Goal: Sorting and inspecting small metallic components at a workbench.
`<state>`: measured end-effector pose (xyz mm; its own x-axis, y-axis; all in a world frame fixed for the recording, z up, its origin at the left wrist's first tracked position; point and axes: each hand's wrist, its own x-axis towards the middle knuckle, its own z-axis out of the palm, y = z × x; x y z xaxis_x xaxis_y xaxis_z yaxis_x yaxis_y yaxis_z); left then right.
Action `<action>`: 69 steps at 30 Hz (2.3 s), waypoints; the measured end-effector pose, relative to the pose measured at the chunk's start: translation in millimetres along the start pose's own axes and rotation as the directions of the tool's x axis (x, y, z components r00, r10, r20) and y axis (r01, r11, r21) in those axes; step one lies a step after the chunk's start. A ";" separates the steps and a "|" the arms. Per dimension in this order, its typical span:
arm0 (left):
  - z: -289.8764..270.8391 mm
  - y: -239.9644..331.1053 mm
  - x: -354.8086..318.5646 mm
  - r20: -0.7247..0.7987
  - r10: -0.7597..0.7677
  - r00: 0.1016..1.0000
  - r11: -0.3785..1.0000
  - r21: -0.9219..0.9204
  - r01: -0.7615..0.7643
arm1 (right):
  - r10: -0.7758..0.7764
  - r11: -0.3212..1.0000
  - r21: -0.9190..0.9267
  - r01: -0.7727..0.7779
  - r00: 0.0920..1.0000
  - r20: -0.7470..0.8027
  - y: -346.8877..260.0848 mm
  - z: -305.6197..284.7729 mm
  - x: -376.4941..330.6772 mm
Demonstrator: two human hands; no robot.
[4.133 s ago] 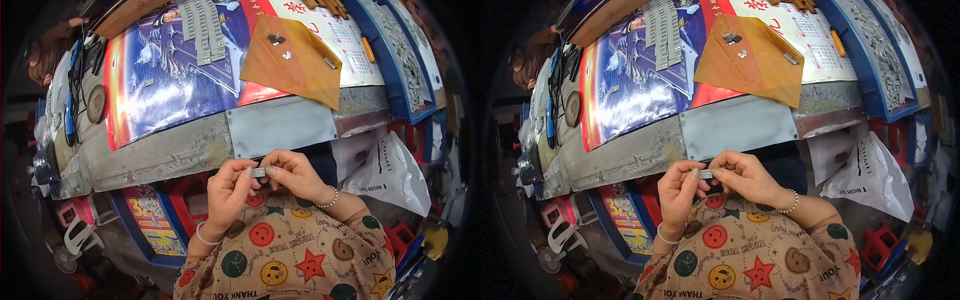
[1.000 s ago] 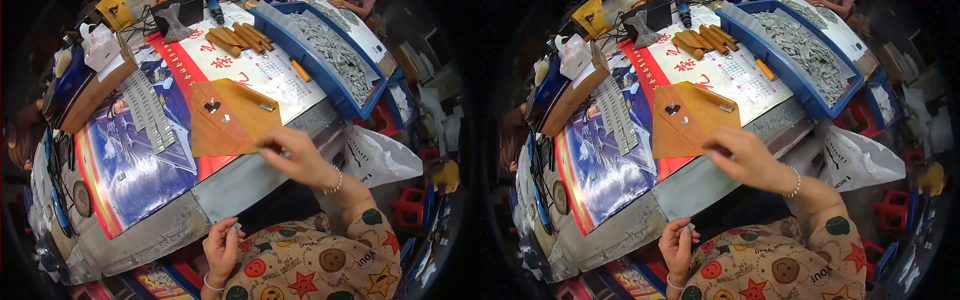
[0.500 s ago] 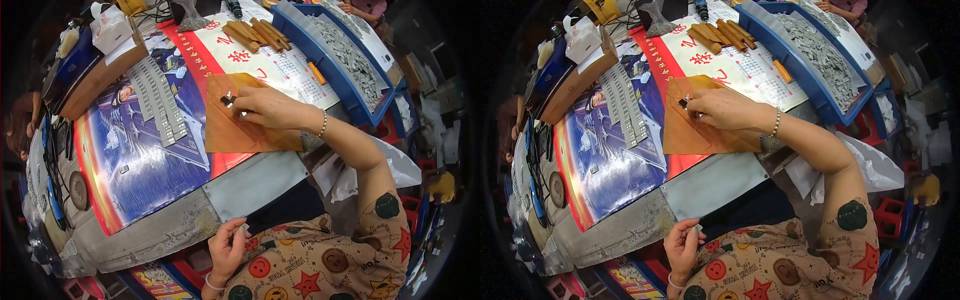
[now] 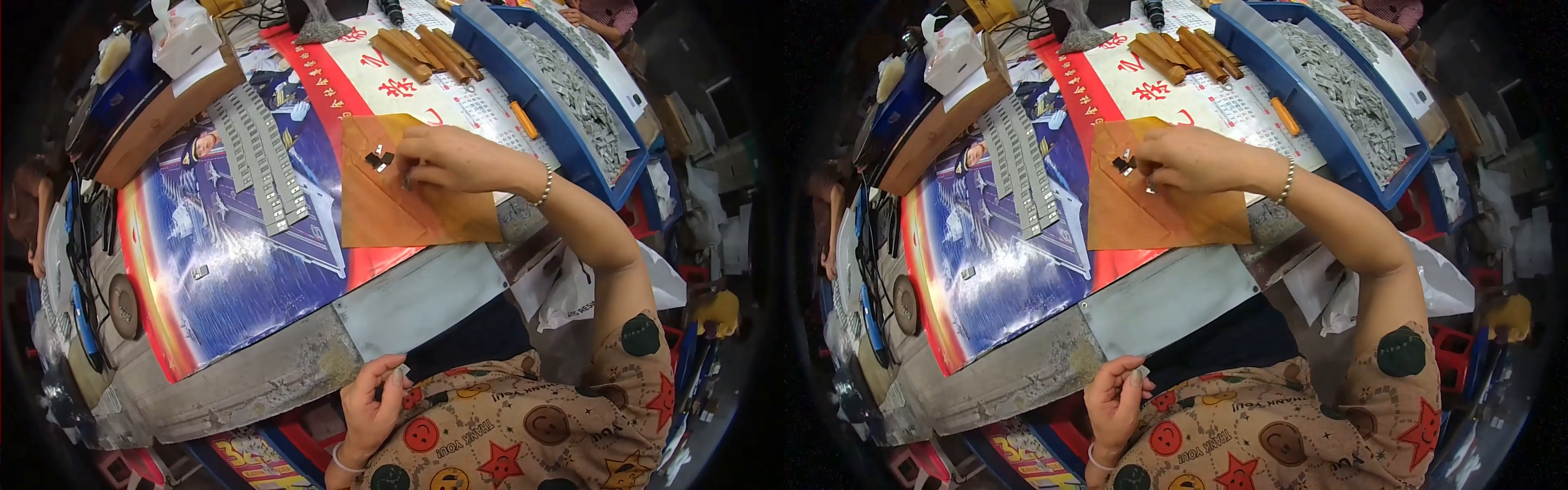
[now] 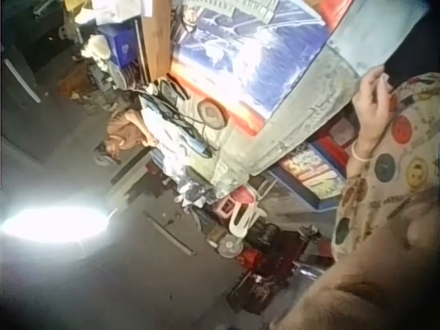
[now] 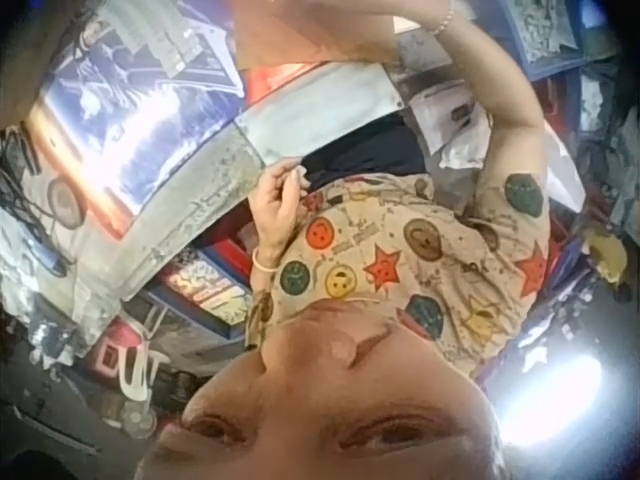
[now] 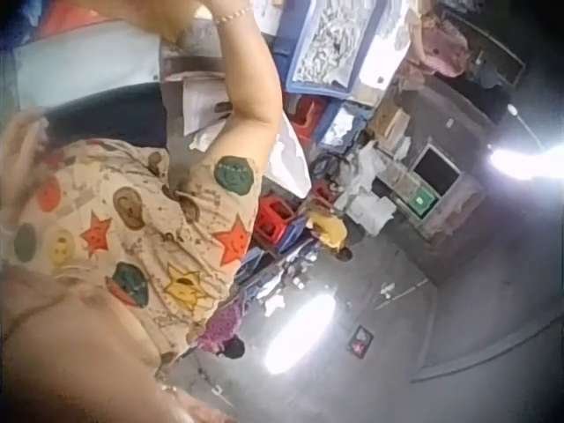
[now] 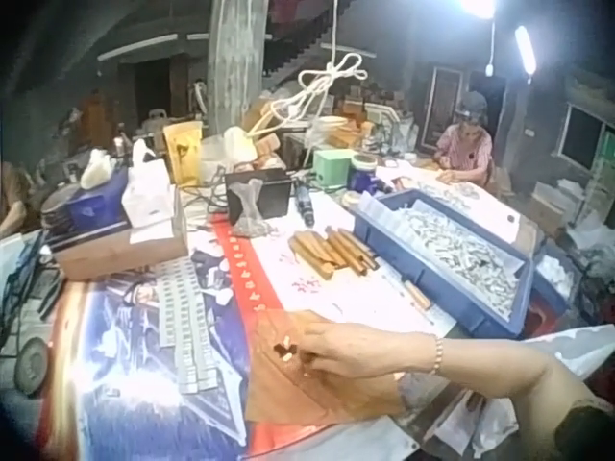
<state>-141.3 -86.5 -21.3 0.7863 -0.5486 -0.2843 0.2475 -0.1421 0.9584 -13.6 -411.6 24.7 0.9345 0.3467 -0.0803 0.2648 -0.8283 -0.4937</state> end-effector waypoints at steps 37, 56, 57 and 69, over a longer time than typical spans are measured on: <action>-2.8 6.6 2.7 0.070 0.247 0.966 0.968 0.023 -0.249 | -0.036 0.985 -0.173 0.018 0.994 -0.102 -23.2 13.5 -0.8; 21.2 29.2 4.6 0.261 -0.148 0.954 0.897 -0.371 0.241 | -0.125 0.933 0.252 0.258 0.886 -0.446 -110.3 42.4 -93.0; 18.7 29.3 8.0 0.268 -0.193 0.944 0.887 -0.364 0.284 | -0.154 0.917 0.266 0.298 0.878 -0.453 -110.7 47.9 -95.9; 14.5 38.1 5.8 0.096 -0.155 0.983 0.906 -0.383 0.180 | -0.453 0.797 0.083 0.598 0.684 -0.571 -108.3 86.2 -92.1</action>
<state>-135.6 -107.0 13.9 0.6808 -0.5962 -0.4256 0.5823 0.0881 0.8082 -148.7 -315.9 10.9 0.6549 0.3612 0.6638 0.7503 -0.4163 -0.5136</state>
